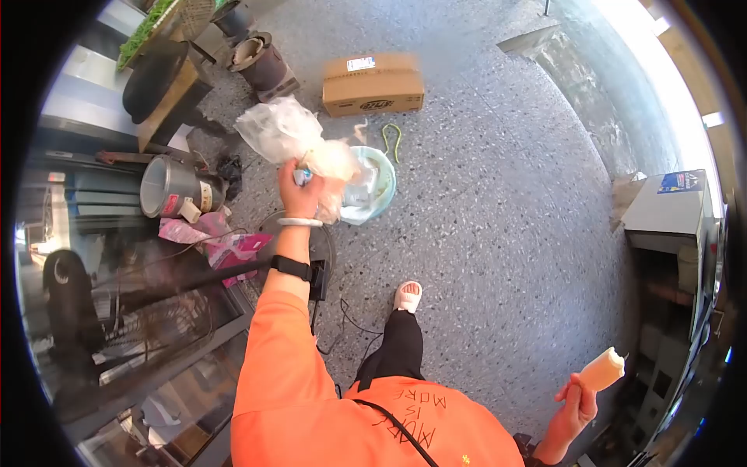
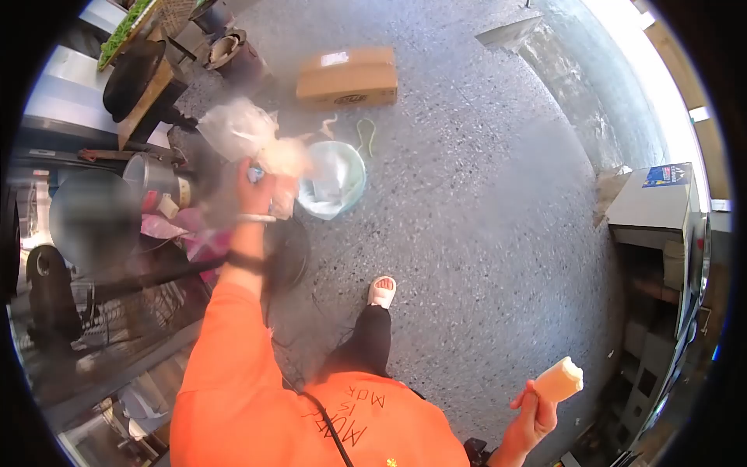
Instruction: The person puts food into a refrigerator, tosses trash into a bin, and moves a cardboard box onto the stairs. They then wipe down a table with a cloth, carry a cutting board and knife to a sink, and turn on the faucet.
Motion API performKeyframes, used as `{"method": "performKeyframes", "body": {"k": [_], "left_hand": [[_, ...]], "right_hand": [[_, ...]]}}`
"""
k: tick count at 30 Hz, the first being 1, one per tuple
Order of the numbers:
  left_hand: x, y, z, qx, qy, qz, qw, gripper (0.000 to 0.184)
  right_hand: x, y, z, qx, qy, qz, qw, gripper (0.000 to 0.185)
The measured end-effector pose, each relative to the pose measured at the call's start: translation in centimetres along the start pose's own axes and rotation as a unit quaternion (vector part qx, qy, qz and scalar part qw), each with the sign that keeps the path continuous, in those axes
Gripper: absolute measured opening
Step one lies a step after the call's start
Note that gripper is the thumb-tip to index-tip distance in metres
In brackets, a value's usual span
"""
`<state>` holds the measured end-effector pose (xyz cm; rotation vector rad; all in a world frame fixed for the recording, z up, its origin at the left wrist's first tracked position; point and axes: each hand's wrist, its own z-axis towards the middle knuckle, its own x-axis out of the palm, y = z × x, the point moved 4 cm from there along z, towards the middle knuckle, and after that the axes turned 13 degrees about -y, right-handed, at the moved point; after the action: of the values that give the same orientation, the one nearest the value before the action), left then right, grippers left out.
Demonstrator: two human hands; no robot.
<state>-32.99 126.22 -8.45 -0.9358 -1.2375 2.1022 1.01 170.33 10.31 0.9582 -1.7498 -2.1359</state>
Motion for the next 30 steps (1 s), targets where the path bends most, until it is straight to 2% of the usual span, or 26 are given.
{"method": "performKeyframes", "body": {"k": [1, 3, 5, 6, 7, 9, 10, 11, 13, 14, 15, 17, 18, 20, 21, 23, 24, 26, 28, 29, 30], "left_hand": [[1.2, 1.8, -0.1, 0.060, 0.019, 0.074, 0.995, 0.045], [3.9, 6.5, 0.3, 0.048, 0.043, 0.102, 0.993, 0.052], [6.1, 9.9, -0.7, 0.040, 0.099, 0.301, 0.948, 0.058], [6.9, 11.7, -1.2, -0.041, 0.168, 0.350, 0.921, 0.062], [7.4, 12.7, -1.4, -0.048, 0.172, 0.352, 0.919, 0.062], [8.1, 13.5, -2.1, -0.152, 0.221, 0.387, 0.882, 0.056], [8.2, 13.9, -2.3, -0.127, 0.186, 0.365, 0.904, 0.049], [8.5, 14.7, -2.2, -0.130, 0.187, 0.364, 0.903, 0.049], [8.7, 15.7, -1.2, -0.178, 0.114, 0.229, 0.950, 0.044], [8.5, 15.9, -0.7, -0.169, 0.069, 0.199, 0.963, 0.038], [8.0, 13.6, -0.1, -0.167, 0.067, 0.200, 0.963, 0.038], [6.2, 6.6, 1.3, -0.082, 0.015, 0.106, 0.991, 0.040], [5.7, 3.4, 1.6, -0.078, 0.015, 0.107, 0.991, 0.040], [4.4, -3.0, 1.9, 0.103, -0.080, 0.112, 0.985, 0.054], [4.6, -3.5, 2.1, 0.109, -0.081, 0.110, 0.985, 0.054], [6.1, -4.1, 1.9, 0.218, 0.025, 0.193, 0.956, 0.073], [6.6, -2.7, 1.0, 0.150, 0.083, 0.282, 0.944, 0.080], [6.9, 2.6, -0.3, 0.151, 0.080, 0.258, 0.951, 0.079], [7.9, 2.4, -1.6, 0.100, 0.114, 0.246, 0.957, 0.070], [8.4, 4.8, -3.3, 0.028, 0.117, 0.183, 0.976, 0.059], [9.2, 6.8, -5.0, -0.092, 0.156, 0.072, 0.981, 0.048]], "right_hand": [[0.7, 0.0, 0.6, 0.003, 0.000, -0.006, 1.000, 0.013], [2.6, -0.1, 1.6, 0.020, 0.028, -0.047, 0.998, 0.013], [2.9, -1.0, 2.4, 0.033, 0.031, -0.071, 0.996, 0.013], [3.1, -1.3, 2.9, 0.042, 0.033, -0.086, 0.995, 0.012], [3.2, -1.3, 3.2, 0.044, 0.037, -0.093, 0.994, 0.012], [3.8, -1.0, 3.6, 0.050, 0.045, -0.100, 0.993, 0.013], [3.7, -0.9, 3.6, 0.052, 0.047, -0.103, 0.992, 0.013], [4.3, -0.5, 3.8, 0.053, 0.052, -0.101, 0.992, 0.013], [5.0, 0.1, 4.1, 0.055, 0.055, -0.100, 0.992, 0.013], [5.2, 0.3, 4.1, 0.050, 0.052, -0.100, 0.992, 0.013], [5.3, 0.5, 4.1, 0.045, 0.050, -0.097, 0.993, 0.013], [4.4, 0.1, 4.3, 0.056, 0.055, -0.088, 0.993, 0.013], [4.2, 0.0, 4.4, 0.066, 0.058, -0.084, 0.993, 0.013], [3.9, 0.1, 4.5, 0.064, 0.055, -0.075, 0.994, 0.013], [3.8, 0.1, 4.5, 0.062, 0.055, -0.067, 0.994, 0.014], [3.0, 0.0, 4.5, 0.059, 0.052, -0.049, 0.996, 0.014], [2.5, -0.1, 4.5, 0.054, 0.048, -0.033, 0.997, 0.014], [1.3, 0.0, 4.6, 0.052, 0.029, -0.017, 0.998, 0.013], [-1.3, 0.6, 4.4, 0.052, -0.035, -0.021, 0.998, 0.013], [-2.4, 0.9, 4.4, 0.058, -0.036, -0.021, 0.997, 0.012], [-3.8, 1.0, 4.4, 0.065, -0.041, -0.021, 0.997, 0.011]]}}
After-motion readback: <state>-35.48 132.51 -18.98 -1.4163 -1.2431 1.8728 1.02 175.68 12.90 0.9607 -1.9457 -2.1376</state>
